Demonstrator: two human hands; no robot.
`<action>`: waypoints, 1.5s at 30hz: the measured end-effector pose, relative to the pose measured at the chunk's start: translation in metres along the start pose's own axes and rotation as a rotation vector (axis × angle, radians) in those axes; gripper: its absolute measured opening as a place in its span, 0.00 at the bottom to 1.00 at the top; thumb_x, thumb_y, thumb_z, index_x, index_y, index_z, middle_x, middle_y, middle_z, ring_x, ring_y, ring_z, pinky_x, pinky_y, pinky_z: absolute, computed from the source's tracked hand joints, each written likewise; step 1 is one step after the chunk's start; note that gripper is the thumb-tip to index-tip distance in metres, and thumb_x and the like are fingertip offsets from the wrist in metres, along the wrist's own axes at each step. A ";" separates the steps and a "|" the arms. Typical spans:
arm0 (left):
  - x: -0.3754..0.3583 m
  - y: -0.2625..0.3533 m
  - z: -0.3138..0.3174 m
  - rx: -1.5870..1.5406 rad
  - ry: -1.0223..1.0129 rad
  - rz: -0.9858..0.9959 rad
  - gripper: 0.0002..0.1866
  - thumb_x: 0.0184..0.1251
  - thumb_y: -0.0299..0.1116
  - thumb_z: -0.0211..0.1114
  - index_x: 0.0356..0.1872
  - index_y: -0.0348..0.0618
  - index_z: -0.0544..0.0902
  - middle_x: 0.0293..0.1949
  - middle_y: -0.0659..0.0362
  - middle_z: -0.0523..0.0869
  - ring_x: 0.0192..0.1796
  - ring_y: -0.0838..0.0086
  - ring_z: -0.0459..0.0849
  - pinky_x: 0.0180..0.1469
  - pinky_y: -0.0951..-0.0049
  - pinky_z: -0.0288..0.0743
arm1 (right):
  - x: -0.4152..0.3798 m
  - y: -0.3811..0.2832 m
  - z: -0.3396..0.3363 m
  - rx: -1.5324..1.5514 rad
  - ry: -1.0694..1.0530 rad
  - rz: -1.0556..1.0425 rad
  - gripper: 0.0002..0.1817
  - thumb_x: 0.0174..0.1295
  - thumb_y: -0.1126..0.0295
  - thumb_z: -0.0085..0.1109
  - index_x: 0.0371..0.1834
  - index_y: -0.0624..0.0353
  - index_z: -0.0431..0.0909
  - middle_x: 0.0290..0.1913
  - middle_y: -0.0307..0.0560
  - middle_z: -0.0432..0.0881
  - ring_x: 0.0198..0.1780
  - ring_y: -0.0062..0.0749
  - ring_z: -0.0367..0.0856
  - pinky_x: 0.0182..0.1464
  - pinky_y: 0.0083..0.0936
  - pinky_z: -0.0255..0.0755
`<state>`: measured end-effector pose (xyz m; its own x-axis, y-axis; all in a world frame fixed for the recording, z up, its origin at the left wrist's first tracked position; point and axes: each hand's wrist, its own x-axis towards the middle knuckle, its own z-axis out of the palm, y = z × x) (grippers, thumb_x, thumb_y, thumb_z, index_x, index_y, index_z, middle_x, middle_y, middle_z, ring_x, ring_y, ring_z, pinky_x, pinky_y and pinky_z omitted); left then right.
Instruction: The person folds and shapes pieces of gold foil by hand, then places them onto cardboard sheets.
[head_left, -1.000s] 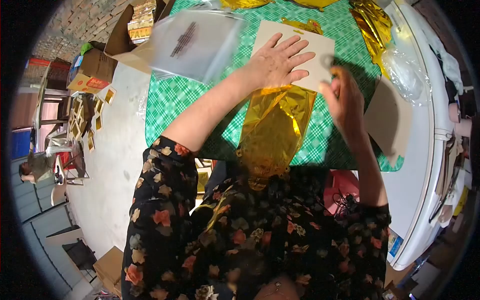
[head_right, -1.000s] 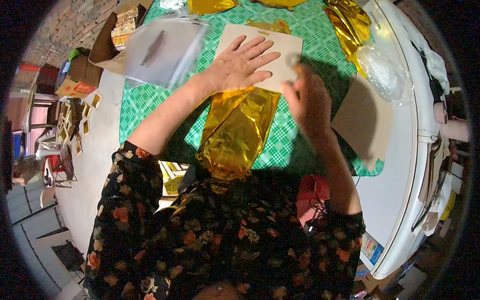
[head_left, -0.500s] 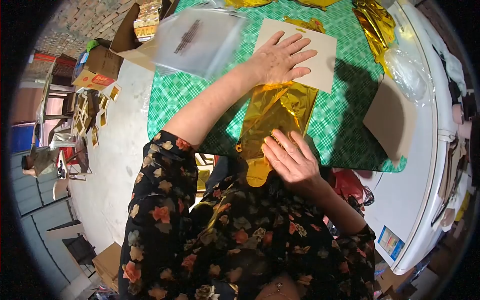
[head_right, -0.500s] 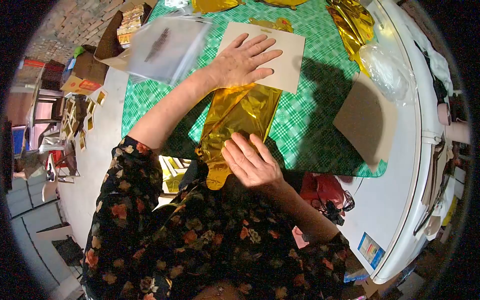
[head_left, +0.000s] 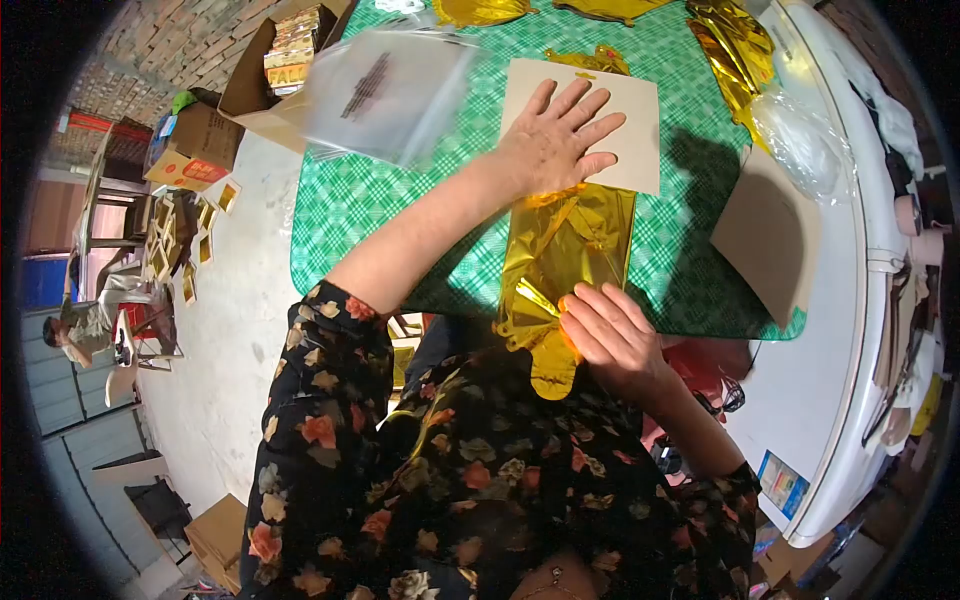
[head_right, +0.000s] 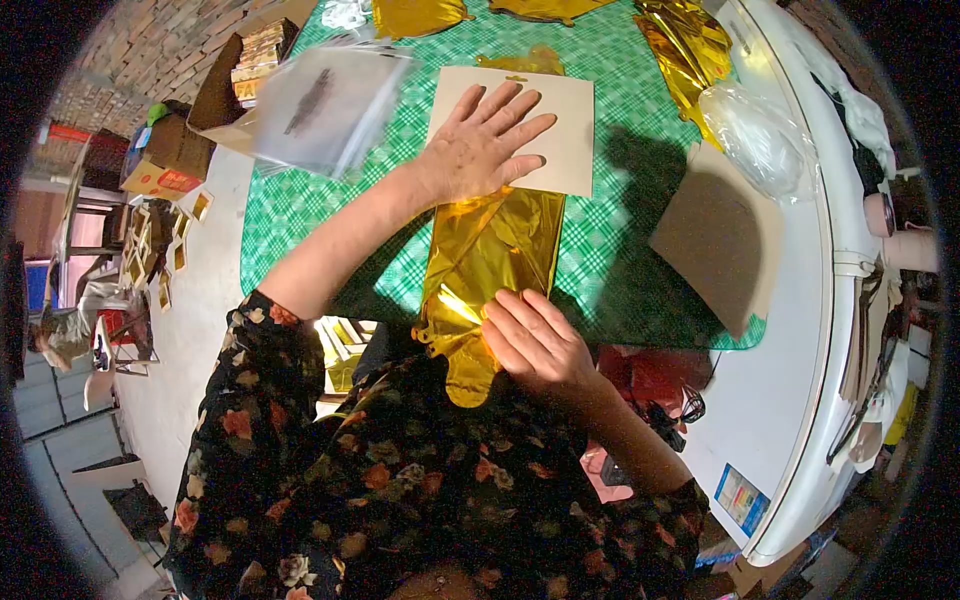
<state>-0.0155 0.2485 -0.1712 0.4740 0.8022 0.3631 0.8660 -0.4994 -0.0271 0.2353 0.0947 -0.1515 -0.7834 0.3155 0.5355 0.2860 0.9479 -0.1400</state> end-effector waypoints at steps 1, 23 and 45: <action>-0.001 0.004 -0.001 -0.017 0.015 -0.001 0.34 0.86 0.61 0.47 0.85 0.59 0.64 0.86 0.55 0.63 0.88 0.56 0.55 0.85 0.40 0.46 | -0.005 0.000 -0.002 0.003 -0.016 -0.005 0.12 0.71 0.69 0.63 0.55 0.58 0.83 0.61 0.46 0.88 0.67 0.42 0.85 0.75 0.44 0.74; -0.002 0.014 -0.014 -0.417 -0.053 -0.051 0.34 0.87 0.56 0.47 0.86 0.55 0.62 0.86 0.53 0.62 0.89 0.58 0.51 0.89 0.46 0.38 | 0.002 0.020 -0.019 -0.044 -0.065 0.043 0.16 0.72 0.71 0.60 0.59 0.57 0.87 0.66 0.44 0.85 0.73 0.39 0.78 0.79 0.44 0.69; -0.009 0.000 -0.021 -0.513 -0.070 0.056 0.24 0.79 0.35 0.62 0.74 0.48 0.78 0.80 0.53 0.73 0.87 0.55 0.59 0.88 0.44 0.46 | 0.022 0.037 -0.022 0.096 -0.151 0.109 0.18 0.67 0.70 0.59 0.58 0.60 0.87 0.64 0.47 0.85 0.72 0.43 0.78 0.77 0.48 0.70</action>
<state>-0.0226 0.2343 -0.1551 0.5419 0.7810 0.3106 0.6577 -0.6241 0.4218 0.2410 0.1359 -0.1270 -0.8267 0.4123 0.3828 0.3254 0.9055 -0.2725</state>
